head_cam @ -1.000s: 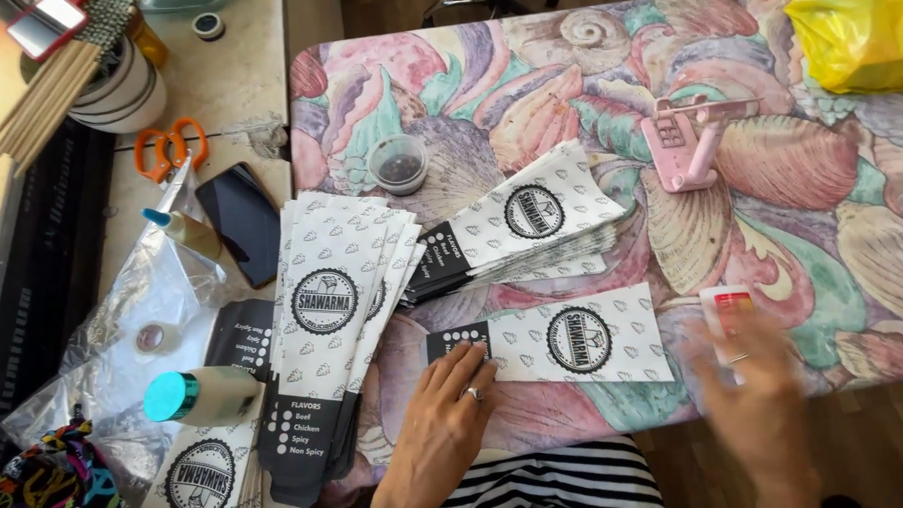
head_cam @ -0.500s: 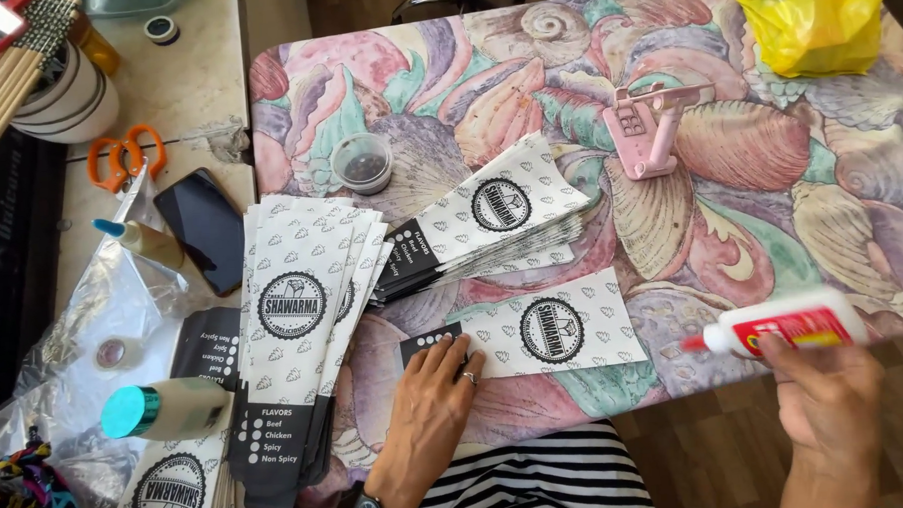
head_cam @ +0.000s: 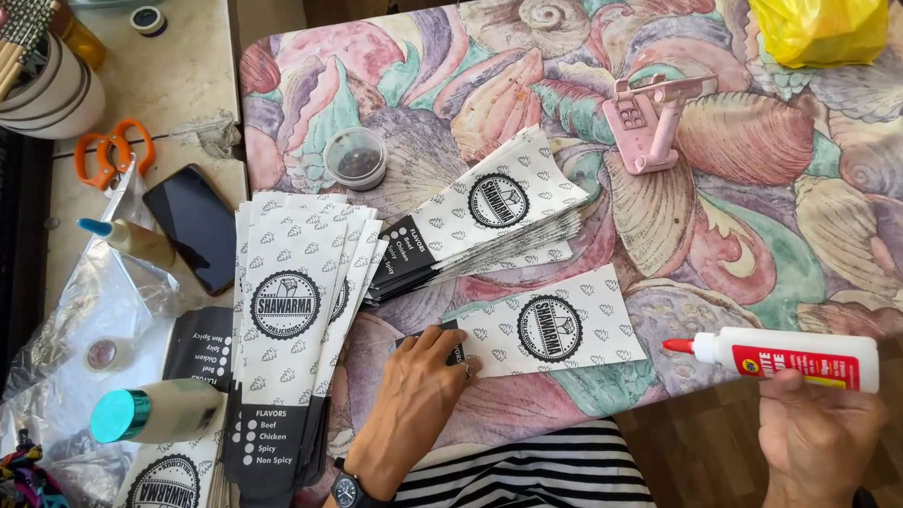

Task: Applying glue to paper food wraps and stacking them for assembly

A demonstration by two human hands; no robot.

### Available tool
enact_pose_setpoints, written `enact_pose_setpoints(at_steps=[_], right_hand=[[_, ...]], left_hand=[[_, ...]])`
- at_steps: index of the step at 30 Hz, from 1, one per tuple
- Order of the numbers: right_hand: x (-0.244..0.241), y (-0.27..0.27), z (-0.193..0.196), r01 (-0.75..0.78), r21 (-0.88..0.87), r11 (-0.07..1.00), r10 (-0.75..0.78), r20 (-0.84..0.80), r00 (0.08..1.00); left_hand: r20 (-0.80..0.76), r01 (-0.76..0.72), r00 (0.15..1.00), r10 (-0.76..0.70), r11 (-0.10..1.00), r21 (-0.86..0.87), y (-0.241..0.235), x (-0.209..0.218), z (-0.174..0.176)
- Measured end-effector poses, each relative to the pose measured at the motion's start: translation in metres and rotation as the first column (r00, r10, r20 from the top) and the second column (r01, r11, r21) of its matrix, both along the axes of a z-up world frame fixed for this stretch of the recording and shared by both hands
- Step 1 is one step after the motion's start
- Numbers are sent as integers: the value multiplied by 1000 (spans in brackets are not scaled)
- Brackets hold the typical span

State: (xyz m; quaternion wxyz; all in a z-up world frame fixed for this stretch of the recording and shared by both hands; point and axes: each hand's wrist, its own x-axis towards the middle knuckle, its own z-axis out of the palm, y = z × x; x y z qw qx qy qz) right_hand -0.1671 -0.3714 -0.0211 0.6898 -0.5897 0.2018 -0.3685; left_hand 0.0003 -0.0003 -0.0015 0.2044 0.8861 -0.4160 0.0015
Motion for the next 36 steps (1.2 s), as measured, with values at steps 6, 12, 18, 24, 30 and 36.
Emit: enact_pose_setpoints(at_steps=[6,12,18,24,30,36], right_hand=[[0,-5,-12,-28,-92,995,26,-25,999],[3,1,-7,-33,-4,999,33,-22,999],[5,-4,-10,-52,-26,998,53,44,998],[1,1,-24,62,-112,992,-59,27,998],[8,17,-31,37,-312,949,-95,-174,980],[28,37,-30,-72,-320,945,-6,-235,972]], left_hand=[[19,10,1000,-11,1000,26,-3,-6,-4],[121,55,992,-41,992,-114,-2,-9,-7],[109,52,993,-51,999,-9,-7,-22,0],[69,42,997,-43,999,17,-8,-17,-6],[-114,-16,993,7,996,-84,-11,-8,3],[-119,-59,992,52,997,-59,-8,-1,-4]])
